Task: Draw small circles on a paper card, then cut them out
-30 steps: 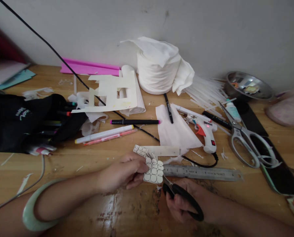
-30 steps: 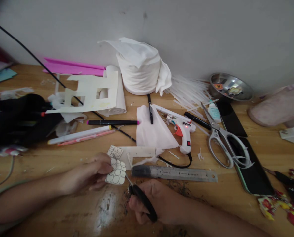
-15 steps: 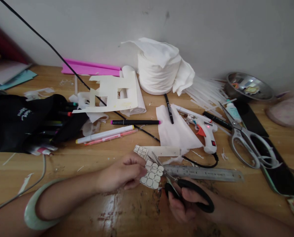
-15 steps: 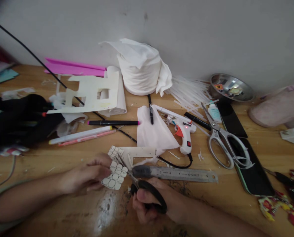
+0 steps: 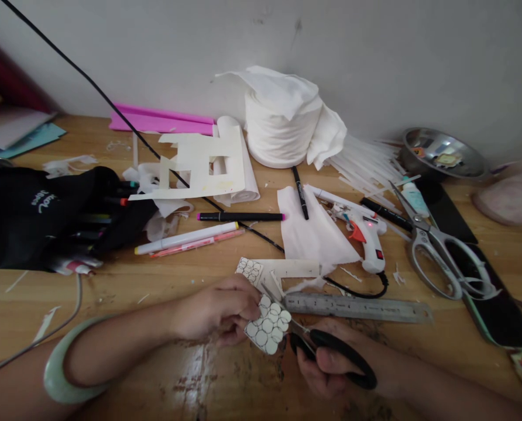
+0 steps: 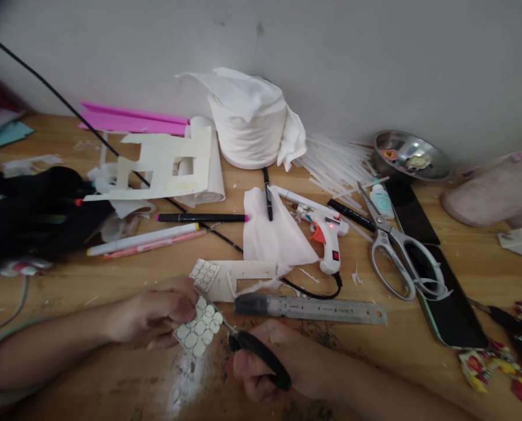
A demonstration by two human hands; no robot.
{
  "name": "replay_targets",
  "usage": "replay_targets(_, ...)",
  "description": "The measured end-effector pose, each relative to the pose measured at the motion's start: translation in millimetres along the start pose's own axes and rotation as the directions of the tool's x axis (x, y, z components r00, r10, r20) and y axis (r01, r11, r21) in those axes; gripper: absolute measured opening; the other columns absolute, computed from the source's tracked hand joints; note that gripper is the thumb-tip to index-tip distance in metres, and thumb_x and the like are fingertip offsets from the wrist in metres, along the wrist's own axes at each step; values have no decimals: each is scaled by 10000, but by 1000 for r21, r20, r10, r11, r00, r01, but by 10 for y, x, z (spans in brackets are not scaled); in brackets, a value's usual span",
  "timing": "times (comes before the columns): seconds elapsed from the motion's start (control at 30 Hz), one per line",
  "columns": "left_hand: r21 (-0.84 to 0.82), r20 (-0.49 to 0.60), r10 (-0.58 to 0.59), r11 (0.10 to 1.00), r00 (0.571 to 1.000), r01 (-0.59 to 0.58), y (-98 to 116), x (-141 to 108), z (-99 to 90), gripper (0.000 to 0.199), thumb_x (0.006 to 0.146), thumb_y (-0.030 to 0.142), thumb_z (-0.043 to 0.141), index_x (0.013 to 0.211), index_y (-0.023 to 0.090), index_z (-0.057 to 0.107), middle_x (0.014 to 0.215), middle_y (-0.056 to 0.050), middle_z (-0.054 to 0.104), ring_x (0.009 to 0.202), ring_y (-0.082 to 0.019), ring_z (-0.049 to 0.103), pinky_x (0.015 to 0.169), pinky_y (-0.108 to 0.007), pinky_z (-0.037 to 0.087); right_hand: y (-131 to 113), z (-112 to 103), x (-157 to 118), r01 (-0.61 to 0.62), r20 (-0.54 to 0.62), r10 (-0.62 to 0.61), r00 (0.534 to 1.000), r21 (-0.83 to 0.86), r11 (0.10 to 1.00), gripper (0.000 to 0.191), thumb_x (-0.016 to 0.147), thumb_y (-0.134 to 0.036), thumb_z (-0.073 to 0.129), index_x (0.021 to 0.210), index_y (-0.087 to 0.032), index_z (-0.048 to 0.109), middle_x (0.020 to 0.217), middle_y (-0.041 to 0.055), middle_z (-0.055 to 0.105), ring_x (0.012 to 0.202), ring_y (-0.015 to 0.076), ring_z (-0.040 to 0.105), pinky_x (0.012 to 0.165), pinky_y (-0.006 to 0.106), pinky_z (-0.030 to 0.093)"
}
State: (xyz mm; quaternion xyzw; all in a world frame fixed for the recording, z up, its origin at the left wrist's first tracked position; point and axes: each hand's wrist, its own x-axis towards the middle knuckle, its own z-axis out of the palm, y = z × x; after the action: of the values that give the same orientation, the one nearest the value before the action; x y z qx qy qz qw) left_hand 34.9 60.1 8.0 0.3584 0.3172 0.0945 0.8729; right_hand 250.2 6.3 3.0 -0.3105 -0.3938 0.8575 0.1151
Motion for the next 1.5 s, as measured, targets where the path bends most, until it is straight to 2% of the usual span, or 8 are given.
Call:
replay_targets(0.17, 17, 11, 1, 1000, 1000, -1, 31, -3, 8, 238, 564, 227, 504, 372, 171, 376, 311, 54, 302, 263, -61, 289, 278, -183, 148, -44, 14, 14, -24, -20, 22, 1000, -90, 996, 580, 637, -719, 529, 594, -146, 446, 449, -64, 378, 376, 30, 275, 351, 189, 178)
replay_targets(0.37, -2, -8, -8, 1000, 1000, 8, 25, -6, 13, 260, 558, 214, 508, 357, 175, 349, 302, 55, 274, 256, -56, 287, 272, -179, 151, 2, 4, 12, 17, -1, -17, 1000, -62, 998, 568, 667, -699, 519, 591, -141, 445, 456, -60, 379, 372, 23, 269, 339, 177, 176)
replay_targets(0.6, 4, -16, -12, 1000, 1000, 12, 15, -12, 4, 254, 556, 214, 507, 371, 184, 336, 321, 62, 261, 265, -60, 297, 270, -175, 159, -47, 23, 1, 10, -14, -11, 1000, -73, 997, 571, 637, -704, 539, 546, -150, 432, 447, -53, 376, 379, 32, 287, 351, 188, 174)
replay_targets(0.83, 24, -11, -9, 1000, 1000, 9, 21, -7, 8, 208, 550, 216, 494, 372, 168, 397, 315, 52, 319, 263, -58, 300, 274, -171, 155, -69, 33, 3, -51, -28, 49, 998, -61, 997, 575, 611, -708, 562, 564, -147, 444, 454, -56, 387, 373, 29, 275, 342, 187, 178)
replay_targets(1.03, 28, -17, -15, 999, 1000, 15, -3, -4, -9, 221, 550, 231, 497, 370, 168, 386, 313, 50, 325, 259, -62, 300, 264, -170, 157, -29, 26, 1, -77, -50, 74, 996, -64, 995, 593, 598, -738, 539, 586, -154, 438, 453, -60, 389, 369, 32, 266, 336, 189, 165)
replay_targets(1.27, 12, -14, 1, 1000, 1000, 0, -10, 1, -24, 222, 535, 225, 511, 362, 160, 387, 307, 56, 318, 258, -64, 311, 256, -161, 163, -63, 30, -19, -98, -62, 91, 994, -114, 989, 611, 607, -750, 518, 544, -148, 428, 462, -47, 404, 376, 32, 307, 348, 179, 209)
replay_targets(1.43, -20, -44, -5, 1000, 999, 4, 11, 0, -9, 198, 535, 219, 515, 386, 155, 402, 318, 52, 351, 260, -57, 317, 255, -156, 161, 63, -9, 36, -11, -70, 2, 998, -132, 991, 586, 688, -670, 521, 433, -153, 413, 389, -43, 392, 341, 45, 321, 335, 192, 215)
replay_targets(1.5, -27, -47, 20, 999, 999, -21, 18, -3, -1, 207, 544, 213, 511, 385, 158, 391, 317, 54, 342, 262, -57, 320, 256, -157, 157, 102, -27, 48, 16, -72, -23, 997, -91, 996, 570, 699, -631, 543, 420, -152, 412, 382, -40, 402, 336, 44, 324, 330, 188, 206)
